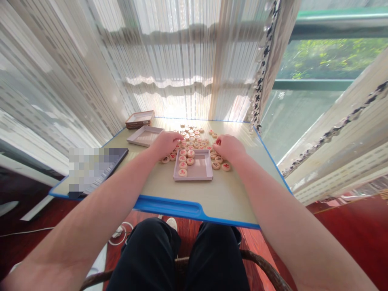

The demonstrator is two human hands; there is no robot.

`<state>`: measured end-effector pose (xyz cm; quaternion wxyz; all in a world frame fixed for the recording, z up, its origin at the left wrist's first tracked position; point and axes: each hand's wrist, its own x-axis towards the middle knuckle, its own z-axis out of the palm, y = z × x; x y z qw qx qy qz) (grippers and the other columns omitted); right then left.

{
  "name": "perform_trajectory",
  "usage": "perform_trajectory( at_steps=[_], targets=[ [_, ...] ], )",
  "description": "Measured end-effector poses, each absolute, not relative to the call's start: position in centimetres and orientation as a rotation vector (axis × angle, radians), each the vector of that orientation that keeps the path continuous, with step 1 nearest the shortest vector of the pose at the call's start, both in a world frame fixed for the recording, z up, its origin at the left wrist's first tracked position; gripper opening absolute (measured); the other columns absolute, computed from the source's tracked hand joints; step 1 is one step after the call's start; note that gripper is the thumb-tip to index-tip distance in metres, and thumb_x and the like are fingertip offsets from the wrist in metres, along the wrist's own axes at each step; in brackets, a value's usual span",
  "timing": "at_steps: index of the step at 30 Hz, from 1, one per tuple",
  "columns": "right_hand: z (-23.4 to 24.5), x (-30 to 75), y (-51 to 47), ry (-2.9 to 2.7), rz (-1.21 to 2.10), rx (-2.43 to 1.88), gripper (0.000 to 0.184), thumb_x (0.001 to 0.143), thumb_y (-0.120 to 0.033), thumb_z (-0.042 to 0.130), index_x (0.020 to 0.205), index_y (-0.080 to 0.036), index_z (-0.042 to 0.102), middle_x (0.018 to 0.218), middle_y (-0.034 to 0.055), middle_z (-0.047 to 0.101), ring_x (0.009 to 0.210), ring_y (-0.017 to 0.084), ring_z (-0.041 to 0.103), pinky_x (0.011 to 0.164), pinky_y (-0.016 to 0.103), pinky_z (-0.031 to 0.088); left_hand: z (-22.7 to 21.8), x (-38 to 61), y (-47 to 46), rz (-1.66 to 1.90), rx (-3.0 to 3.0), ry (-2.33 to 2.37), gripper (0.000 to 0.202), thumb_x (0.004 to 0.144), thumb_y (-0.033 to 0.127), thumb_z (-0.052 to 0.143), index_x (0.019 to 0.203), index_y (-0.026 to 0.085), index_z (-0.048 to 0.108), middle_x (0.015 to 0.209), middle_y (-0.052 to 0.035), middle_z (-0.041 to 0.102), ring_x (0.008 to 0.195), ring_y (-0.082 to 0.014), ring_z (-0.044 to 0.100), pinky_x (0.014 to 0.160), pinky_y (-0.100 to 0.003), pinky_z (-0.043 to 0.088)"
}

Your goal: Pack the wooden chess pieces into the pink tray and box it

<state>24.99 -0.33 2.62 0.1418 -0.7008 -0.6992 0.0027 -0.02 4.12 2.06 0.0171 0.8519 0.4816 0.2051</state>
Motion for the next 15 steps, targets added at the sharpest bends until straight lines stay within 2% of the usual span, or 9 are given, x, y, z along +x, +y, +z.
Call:
perform_trajectory(
  at_steps=[5, 10, 15],
  targets=[
    [2.4, 25.0, -0.3, -2.058, 0.024, -1.950, 0.028, 0.074, -0.029, 0.050, 0.094, -0.023, 0.069, 0.102, 0.0049, 0.068, 0.088, 0.021, 0.061, 0.071, 0.029, 0.044, 1.9, 0.0, 4.4, 0.652, 2.650, 1.485, 0.038, 0.077, 0.010, 0.042, 0.100, 0.021, 0.070, 0.105, -0.0029, 0.069, 0.100, -0.0178, 0.061, 0.093, -0.030, 0.046],
    [2.2, 25.1, -0.1, -2.036, 0.031, -1.950, 0.028, 0.073, -0.032, 0.053, 0.093, -0.022, 0.070, 0.100, 0.0049, 0.069, 0.088, 0.022, 0.061, 0.070, 0.029, 0.044, 1.8, 0.0, 4.5, 0.649, 2.666, 1.499, 0.037, 0.076, 0.009, 0.042, 0.097, 0.020, 0.070, 0.105, -0.0047, 0.069, 0.099, -0.0181, 0.061, 0.093, -0.031, 0.046],
    [3.5, 24.3, -1.4, -1.927, 0.000, -1.839, 0.033, 0.075, -0.033, 0.055, 0.102, -0.020, 0.067, 0.097, 0.0046, 0.070, 0.083, 0.020, 0.062, 0.071, 0.029, 0.044, 2.2, 0.1, 4.1, 0.628, 2.656, 1.496, 0.037, 0.076, 0.009, 0.042, 0.097, 0.020, 0.070, 0.103, -0.0039, 0.069, 0.097, -0.0177, 0.061, 0.091, -0.030, 0.046]
  ],
)
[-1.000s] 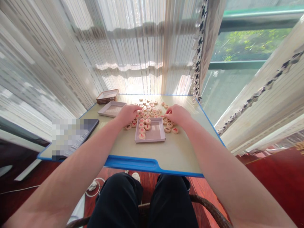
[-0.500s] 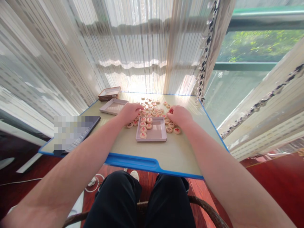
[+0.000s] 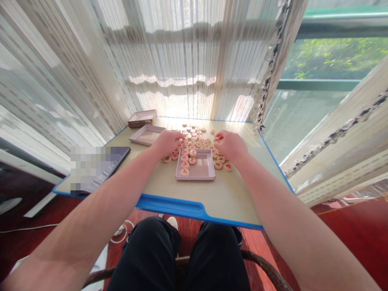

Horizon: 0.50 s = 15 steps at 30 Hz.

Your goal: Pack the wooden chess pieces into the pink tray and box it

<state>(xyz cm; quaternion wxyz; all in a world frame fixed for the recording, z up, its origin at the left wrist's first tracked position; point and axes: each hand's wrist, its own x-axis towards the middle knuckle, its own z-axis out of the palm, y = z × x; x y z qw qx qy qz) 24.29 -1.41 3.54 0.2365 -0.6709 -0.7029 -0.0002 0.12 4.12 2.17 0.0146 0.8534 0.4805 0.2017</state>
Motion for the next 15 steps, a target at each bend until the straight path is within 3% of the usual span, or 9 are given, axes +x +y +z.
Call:
perform_trajectory(
  at_steps=[7, 11, 15],
  targets=[
    [5.2, 21.4, -4.6, -2.345, 0.095, -1.644, 0.019, 0.073, -0.031, 0.058, 0.086, -0.027, 0.072, 0.080, 0.0007, 0.070, 0.076, 0.018, 0.061, 0.064, 0.026, 0.043, 2.9, 0.5, 3.5, 0.566, 2.636, 1.531, 0.035, 0.077, 0.013, 0.041, 0.090, 0.020, 0.072, 0.095, -0.0035, 0.071, 0.091, -0.0190, 0.062, 0.089, -0.031, 0.047],
    [4.8, 21.1, -4.6, -2.445, 0.117, -1.701, 0.022, 0.069, -0.026, 0.060, 0.086, -0.031, 0.072, 0.086, -0.0008, 0.071, 0.084, 0.020, 0.062, 0.071, 0.029, 0.045, 3.0, 0.6, 3.4, 0.552, 2.620, 1.532, 0.035, 0.077, 0.013, 0.040, 0.089, 0.020, 0.073, 0.094, -0.0032, 0.071, 0.089, -0.0187, 0.063, 0.087, -0.031, 0.048],
    [4.8, 21.3, -4.5, -2.433, 0.106, -1.670, 0.029, 0.072, -0.033, 0.060, 0.099, -0.032, 0.070, 0.099, 0.0000, 0.071, 0.094, 0.022, 0.061, 0.074, 0.031, 0.045, 2.9, 0.6, 3.5, 0.570, 2.619, 1.528, 0.035, 0.076, 0.013, 0.041, 0.087, 0.020, 0.073, 0.093, -0.0032, 0.071, 0.088, -0.0188, 0.063, 0.086, -0.031, 0.048]
  ],
)
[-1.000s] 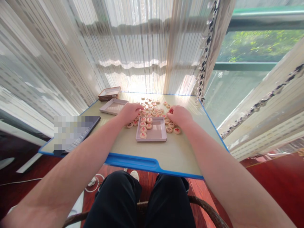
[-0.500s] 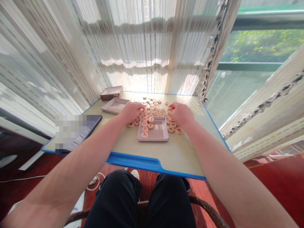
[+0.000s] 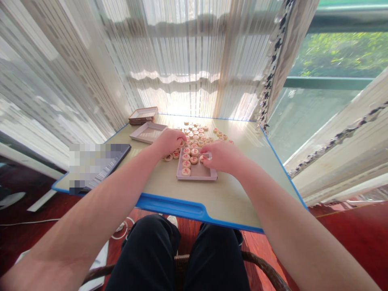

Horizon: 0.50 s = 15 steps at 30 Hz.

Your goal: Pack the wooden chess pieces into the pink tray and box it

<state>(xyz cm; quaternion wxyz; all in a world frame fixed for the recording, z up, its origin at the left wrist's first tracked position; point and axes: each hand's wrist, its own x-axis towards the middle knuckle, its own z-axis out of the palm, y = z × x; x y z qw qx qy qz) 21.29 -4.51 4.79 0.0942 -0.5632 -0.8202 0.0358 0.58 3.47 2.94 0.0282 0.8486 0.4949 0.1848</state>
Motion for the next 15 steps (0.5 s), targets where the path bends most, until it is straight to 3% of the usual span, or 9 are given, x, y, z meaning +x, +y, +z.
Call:
perform_trajectory(
  at_steps=[9, 15],
  targets=[
    [4.79, 20.91, -4.59, -2.378, 0.173, -1.722, 0.018, 0.072, -0.041, 0.059, 0.076, -0.027, 0.069, 0.082, 0.0000, 0.071, 0.078, 0.019, 0.061, 0.062, 0.027, 0.043, 3.02, 0.60, 3.27, 0.585, 2.587, 1.523, 0.035, 0.075, 0.013, 0.041, 0.086, 0.020, 0.073, 0.091, -0.0028, 0.072, 0.086, -0.0191, 0.063, 0.085, -0.031, 0.049],
    [4.64, 20.80, -4.72, -2.394, 0.168, -1.649, 0.020, 0.070, -0.033, 0.060, 0.087, -0.028, 0.068, 0.090, -0.0013, 0.070, 0.083, 0.018, 0.061, 0.065, 0.027, 0.043, 2.97, 0.64, 3.29, 0.590, 2.608, 1.505, 0.034, 0.075, 0.014, 0.041, 0.086, 0.020, 0.073, 0.091, -0.0032, 0.072, 0.086, -0.0204, 0.063, 0.084, -0.032, 0.049]
  ],
)
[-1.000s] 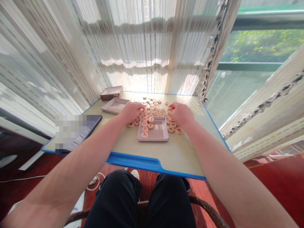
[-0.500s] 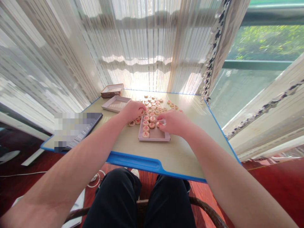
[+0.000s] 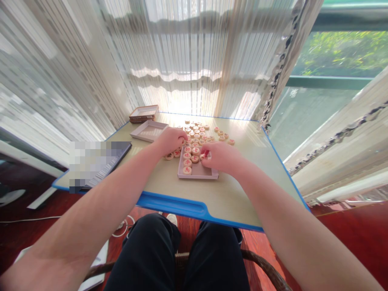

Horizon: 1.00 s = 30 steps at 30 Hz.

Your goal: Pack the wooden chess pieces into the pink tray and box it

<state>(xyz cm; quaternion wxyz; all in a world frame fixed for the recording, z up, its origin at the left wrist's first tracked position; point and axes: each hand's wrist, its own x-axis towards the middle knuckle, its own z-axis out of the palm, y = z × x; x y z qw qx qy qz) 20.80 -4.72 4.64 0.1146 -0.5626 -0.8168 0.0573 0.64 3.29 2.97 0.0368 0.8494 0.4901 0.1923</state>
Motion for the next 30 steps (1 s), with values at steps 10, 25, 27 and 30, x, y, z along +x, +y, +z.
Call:
perform_trajectory(
  at_steps=[10, 25, 27, 30],
  targets=[
    [4.4, 21.1, -4.6, -2.364, 0.136, -1.689, 0.015, 0.071, -0.038, 0.060, 0.078, -0.029, 0.069, 0.082, -0.0016, 0.070, 0.078, 0.019, 0.061, 0.064, 0.027, 0.042, 3.0, 0.7, 3.3, 0.576, 2.634, 1.503, 0.033, 0.075, 0.015, 0.043, 0.084, 0.020, 0.074, 0.089, -0.0039, 0.071, 0.082, -0.0196, 0.063, 0.081, -0.031, 0.049],
    [3.7, 19.3, -6.0, -2.439, -0.078, -1.411, 0.016, 0.077, -0.033, 0.056, 0.086, -0.028, 0.067, 0.089, -0.0006, 0.067, 0.081, 0.017, 0.059, 0.058, 0.026, 0.033, 3.2, 0.7, 3.0, 0.560, 2.695, 1.522, 0.034, 0.076, 0.015, 0.042, 0.087, 0.020, 0.074, 0.089, -0.0036, 0.072, 0.083, -0.0189, 0.063, 0.083, -0.030, 0.049],
    [3.7, 19.4, -5.8, -2.438, -0.068, -1.404, 0.016, 0.078, -0.034, 0.055, 0.087, -0.029, 0.068, 0.092, -0.0012, 0.067, 0.081, 0.017, 0.059, 0.058, 0.026, 0.033, 3.2, 0.7, 3.0, 0.566, 2.682, 1.524, 0.034, 0.076, 0.015, 0.042, 0.087, 0.020, 0.074, 0.089, -0.0035, 0.072, 0.084, -0.0188, 0.063, 0.083, -0.031, 0.049],
    [3.7, 19.5, -5.7, -2.439, -0.036, -1.387, 0.017, 0.079, -0.033, 0.055, 0.089, -0.029, 0.069, 0.096, -0.0011, 0.066, 0.082, 0.017, 0.060, 0.060, 0.026, 0.034, 3.4, 0.6, 2.9, 0.563, 2.665, 1.528, 0.034, 0.076, 0.015, 0.042, 0.087, 0.020, 0.074, 0.089, -0.0034, 0.072, 0.084, -0.0190, 0.063, 0.084, -0.031, 0.049]
  ],
)
